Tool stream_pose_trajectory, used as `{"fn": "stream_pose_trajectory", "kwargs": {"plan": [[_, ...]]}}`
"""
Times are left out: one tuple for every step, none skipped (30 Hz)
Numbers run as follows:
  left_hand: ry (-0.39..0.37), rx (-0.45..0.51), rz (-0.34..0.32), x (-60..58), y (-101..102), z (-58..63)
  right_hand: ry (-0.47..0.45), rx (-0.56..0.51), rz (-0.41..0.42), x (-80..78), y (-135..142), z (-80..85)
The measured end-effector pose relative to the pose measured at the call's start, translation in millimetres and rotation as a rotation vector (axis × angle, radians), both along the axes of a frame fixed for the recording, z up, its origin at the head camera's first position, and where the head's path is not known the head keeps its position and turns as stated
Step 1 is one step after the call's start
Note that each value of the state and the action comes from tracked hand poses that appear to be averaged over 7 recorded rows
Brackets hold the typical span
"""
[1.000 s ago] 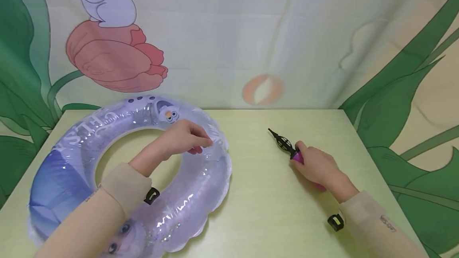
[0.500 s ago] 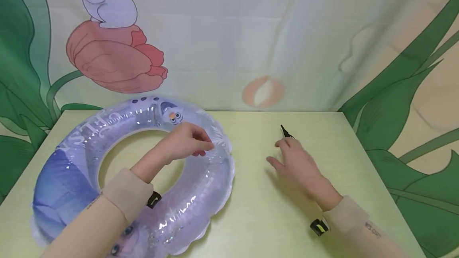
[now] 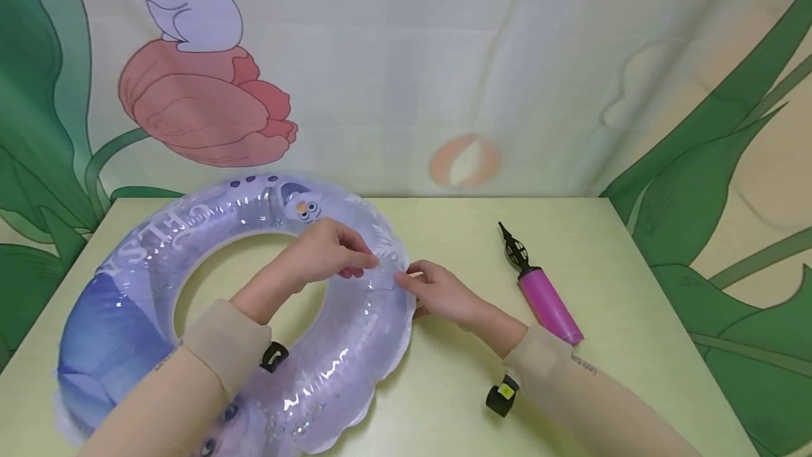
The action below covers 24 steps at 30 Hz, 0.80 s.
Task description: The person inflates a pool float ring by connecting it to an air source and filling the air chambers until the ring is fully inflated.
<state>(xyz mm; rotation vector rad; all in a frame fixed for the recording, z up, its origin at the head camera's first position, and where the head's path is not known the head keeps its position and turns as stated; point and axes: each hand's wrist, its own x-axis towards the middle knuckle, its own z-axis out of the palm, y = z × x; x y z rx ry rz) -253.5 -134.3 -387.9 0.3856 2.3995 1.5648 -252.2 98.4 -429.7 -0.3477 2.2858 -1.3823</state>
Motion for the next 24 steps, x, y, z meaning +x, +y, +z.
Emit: {"fn": "stream_pose_trajectory", "kwargs": {"plan": [[-0.005, 0.0, 0.003, 0.2, 0, -0.7, -0.012, -0.007, -0.009, 0.1, -1, -1.0], [-0.012, -0.002, 0.008, 0.2, 1, -1.4, -0.02, -0.016, -0.016, 0.4, -1, -1.4], [-0.02, -0.002, 0.011, 0.2, 1, -2.1, -0.025, -0.021, -0.019, 0.6, -2, -1.9], [-0.025, 0.0, 0.011, 0.1, 1, -2.8, -0.026, -0.022, -0.021, 1.1, -2, -2.0], [-0.027, -0.001, 0.01, -0.1, 1, -3.4, -0.022, -0.025, -0.019, 1.0, -2, -2.6], [-0.025, -0.002, 0.007, -0.3, 1, -3.8, -0.019, -0.026, -0.017, 0.9, -3, -3.1], [-0.021, -0.004, 0.004, -0.5, 1, -4.2, -0.016, -0.028, -0.016, 0.8, -3, -3.5], [-0.014, -0.011, 0.0, -0.7, 1, -4.4, -0.014, -0.03, -0.016, 0.5, -3, -3.9], [-0.002, -0.022, -0.006, -0.7, 0, -4.6, -0.012, -0.031, -0.017, 0.1, -3, -4.4], [0.017, -0.038, -0.017, -0.8, 0, -4.7, -0.007, -0.028, -0.018, -0.7, -3, -5.5], [0.039, -0.055, -0.027, -0.9, 0, -4.7, -0.004, -0.028, -0.02, -1.3, -3, -6.1], [0.062, -0.074, -0.038, -0.9, 0, -4.7, 0.0, -0.023, -0.024, -1.8, -3, -6.5], [0.087, -0.095, -0.049, -1.0, 0, -4.7, 0.006, -0.021, -0.028, -2.5, -3, -7.1], [0.109, -0.116, -0.061, -1.2, -1, -4.6, 0.012, -0.019, -0.031, -3.1, -3, -7.3], [0.133, -0.132, -0.074, -1.5, -1, -4.9, 0.019, -0.014, -0.033, -3.8, -3, -7.5], [0.157, -0.149, -0.086, -1.8, -1, -5.3, 0.022, -0.008, -0.035, -4.5, -3, -7.8], [0.176, -0.162, -0.096, -2.1, -2, -6.0, 0.023, -0.005, -0.037, -4.8, -3, -7.4], [0.193, -0.175, -0.107, -2.4, -3, -7.0, 0.025, -0.002, -0.038, -5.3, -3, -7.4], [0.215, -0.187, -0.119, -2.7, -3, -7.9, 0.026, -0.003, -0.037, -5.7, -3, -7.3], [0.236, -0.195, -0.131, -3.1, -4, -8.9, 0.026, -0.001, -0.036, -6.1, -3, -7.1], [0.263, -0.201, -0.144, -3.5, -4, -10.0, 0.025, 0.002, -0.035, -6.4, -3, -6.9], [0.292, -0.208, -0.158, -4.0, -4, -11.2, 0.026, 0.002, -0.033, -7.0, -3, -7.2], [0.317, -0.211, -0.175, -4.2, -5, -11.9, 0.03, 0.005, -0.029, -7.1, -3, -6.9], [0.344, -0.211, -0.189, -4.4, -5, -12.6, 0.035, 0.009, -0.026, -7.3, -3, -6.6]]}}
